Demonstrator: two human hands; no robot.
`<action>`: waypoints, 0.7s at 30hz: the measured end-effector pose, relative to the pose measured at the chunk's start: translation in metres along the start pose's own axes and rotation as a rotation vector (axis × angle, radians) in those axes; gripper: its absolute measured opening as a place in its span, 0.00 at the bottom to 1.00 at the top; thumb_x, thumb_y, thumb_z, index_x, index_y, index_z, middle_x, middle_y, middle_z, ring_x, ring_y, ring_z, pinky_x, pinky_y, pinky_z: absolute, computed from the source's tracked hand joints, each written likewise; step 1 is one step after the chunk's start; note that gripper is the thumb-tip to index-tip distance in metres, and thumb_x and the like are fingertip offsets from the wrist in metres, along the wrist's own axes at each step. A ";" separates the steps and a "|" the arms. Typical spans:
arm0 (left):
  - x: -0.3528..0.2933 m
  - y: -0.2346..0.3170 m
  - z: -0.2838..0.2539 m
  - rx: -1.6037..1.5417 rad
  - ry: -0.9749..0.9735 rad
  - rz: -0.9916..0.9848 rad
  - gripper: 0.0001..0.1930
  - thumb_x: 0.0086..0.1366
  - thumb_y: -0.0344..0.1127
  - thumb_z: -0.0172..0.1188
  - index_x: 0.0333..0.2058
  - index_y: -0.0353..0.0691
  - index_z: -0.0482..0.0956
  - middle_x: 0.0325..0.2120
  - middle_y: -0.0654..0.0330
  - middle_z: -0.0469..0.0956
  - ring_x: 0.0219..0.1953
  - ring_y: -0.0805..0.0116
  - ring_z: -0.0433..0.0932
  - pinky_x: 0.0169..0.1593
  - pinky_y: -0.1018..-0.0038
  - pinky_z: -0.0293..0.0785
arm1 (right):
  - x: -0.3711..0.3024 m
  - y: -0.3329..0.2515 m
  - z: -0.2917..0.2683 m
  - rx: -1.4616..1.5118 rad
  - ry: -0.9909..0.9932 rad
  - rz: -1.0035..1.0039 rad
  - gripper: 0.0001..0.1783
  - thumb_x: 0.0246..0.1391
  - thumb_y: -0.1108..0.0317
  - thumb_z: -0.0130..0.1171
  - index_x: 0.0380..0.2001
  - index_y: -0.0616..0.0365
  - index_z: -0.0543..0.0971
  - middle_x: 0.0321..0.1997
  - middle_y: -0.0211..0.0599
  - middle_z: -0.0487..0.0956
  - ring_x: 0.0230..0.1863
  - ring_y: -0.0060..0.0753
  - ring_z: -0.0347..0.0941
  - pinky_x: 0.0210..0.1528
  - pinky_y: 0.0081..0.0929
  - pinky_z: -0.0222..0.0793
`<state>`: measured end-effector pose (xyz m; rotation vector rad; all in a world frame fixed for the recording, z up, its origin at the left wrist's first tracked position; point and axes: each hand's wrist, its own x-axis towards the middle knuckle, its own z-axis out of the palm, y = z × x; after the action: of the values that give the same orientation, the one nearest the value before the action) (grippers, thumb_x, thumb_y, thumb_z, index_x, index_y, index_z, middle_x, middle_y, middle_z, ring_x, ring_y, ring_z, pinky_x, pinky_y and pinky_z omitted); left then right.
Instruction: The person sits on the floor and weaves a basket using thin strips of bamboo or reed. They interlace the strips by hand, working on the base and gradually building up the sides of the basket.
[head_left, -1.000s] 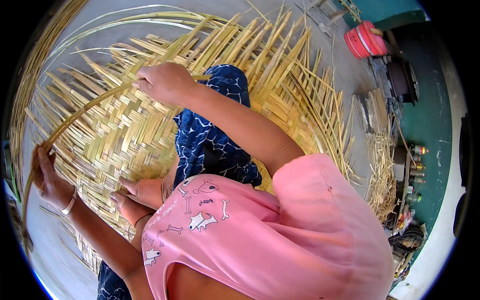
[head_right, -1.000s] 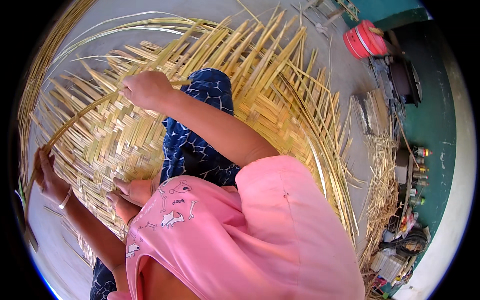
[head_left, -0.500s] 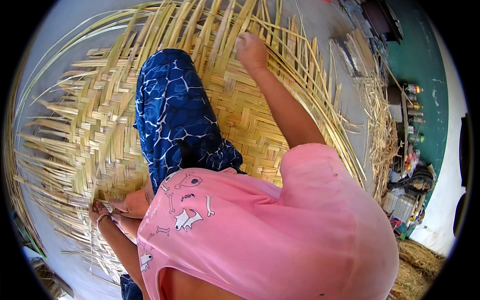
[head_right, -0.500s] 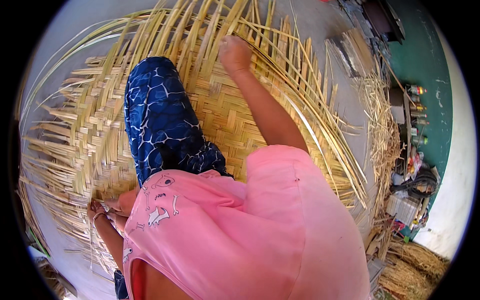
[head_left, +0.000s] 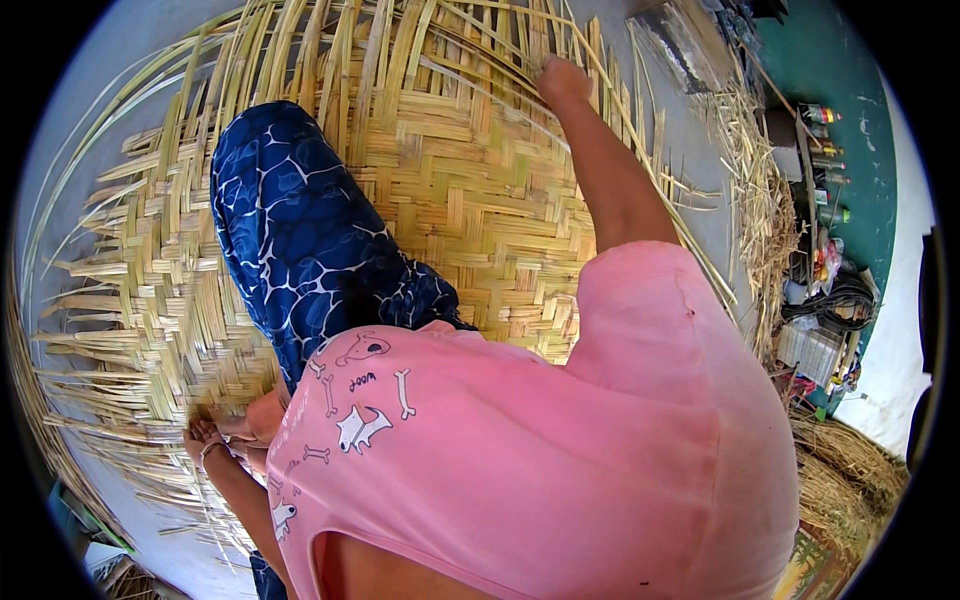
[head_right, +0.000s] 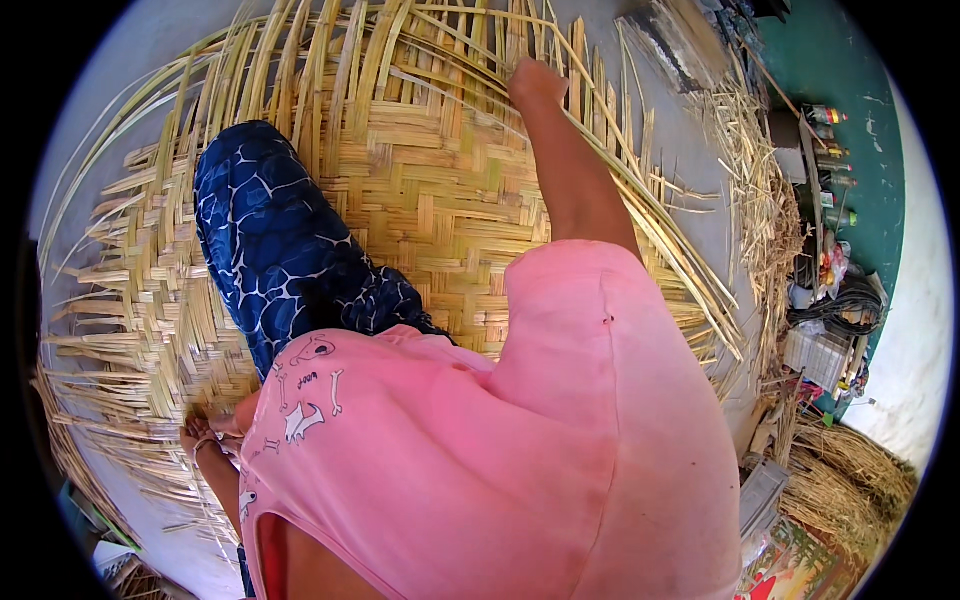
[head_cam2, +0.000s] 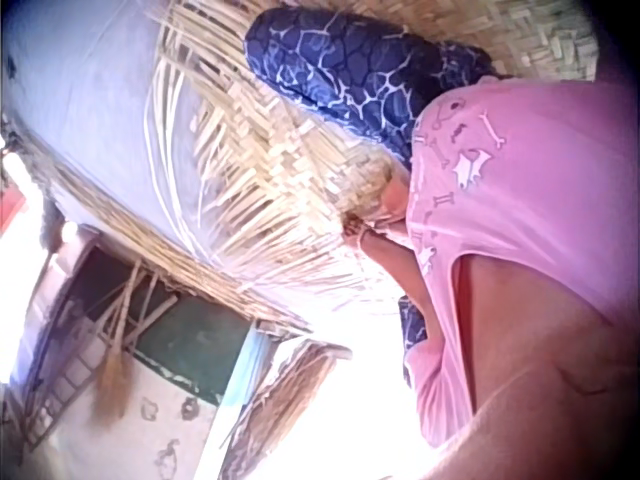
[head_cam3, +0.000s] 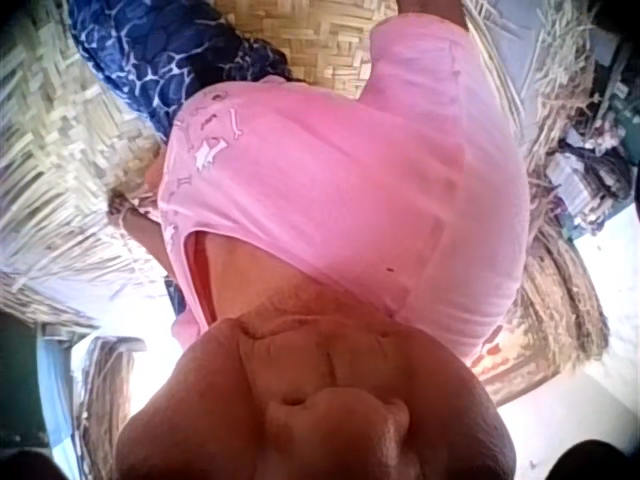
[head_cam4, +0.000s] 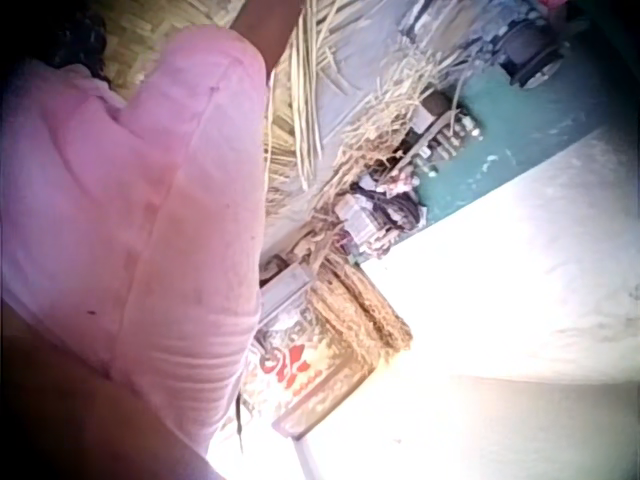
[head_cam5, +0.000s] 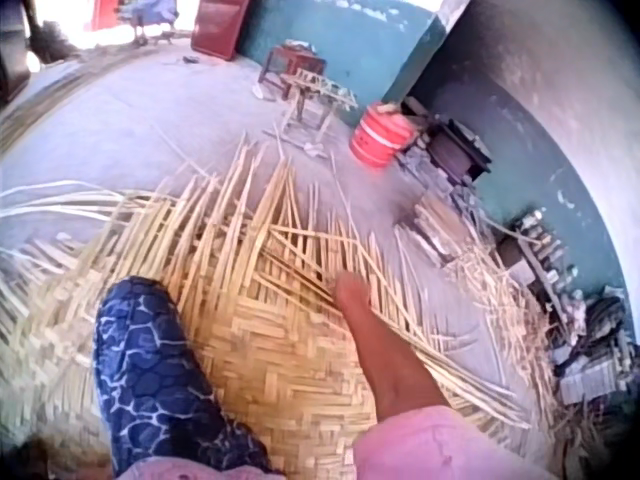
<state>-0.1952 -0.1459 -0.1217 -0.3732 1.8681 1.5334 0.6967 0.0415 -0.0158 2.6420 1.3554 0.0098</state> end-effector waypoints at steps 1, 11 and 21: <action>0.004 0.000 -0.002 0.001 -0.006 0.016 0.13 0.63 0.38 0.52 0.41 0.34 0.72 0.34 0.57 0.78 0.33 0.64 0.78 0.31 0.72 0.78 | 0.005 0.003 0.002 0.019 0.034 -0.022 0.11 0.51 0.62 0.50 0.36 0.49 0.78 0.39 0.42 0.80 0.43 0.50 0.75 0.42 0.48 0.69; 0.006 0.002 -0.003 0.093 -0.018 0.028 0.14 0.64 0.41 0.53 0.40 0.35 0.72 0.33 0.59 0.77 0.33 0.65 0.77 0.33 0.74 0.77 | 0.067 -0.019 -0.029 0.258 0.421 -0.156 0.16 0.57 0.59 0.51 0.36 0.62 0.76 0.33 0.51 0.79 0.35 0.46 0.77 0.38 0.36 0.72; -0.157 0.033 0.096 0.414 -0.472 0.000 0.24 0.61 0.58 0.55 0.32 0.38 0.73 0.15 0.67 0.67 0.18 0.76 0.66 0.20 0.83 0.60 | -0.109 -0.217 -0.198 1.351 -0.053 -0.683 0.11 0.51 0.62 0.57 0.31 0.59 0.78 0.24 0.39 0.78 0.24 0.34 0.74 0.28 0.32 0.69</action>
<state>-0.0704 -0.0774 -0.0003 0.1673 1.7355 1.0731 0.4414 0.1076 0.1531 2.5913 2.8197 -1.5116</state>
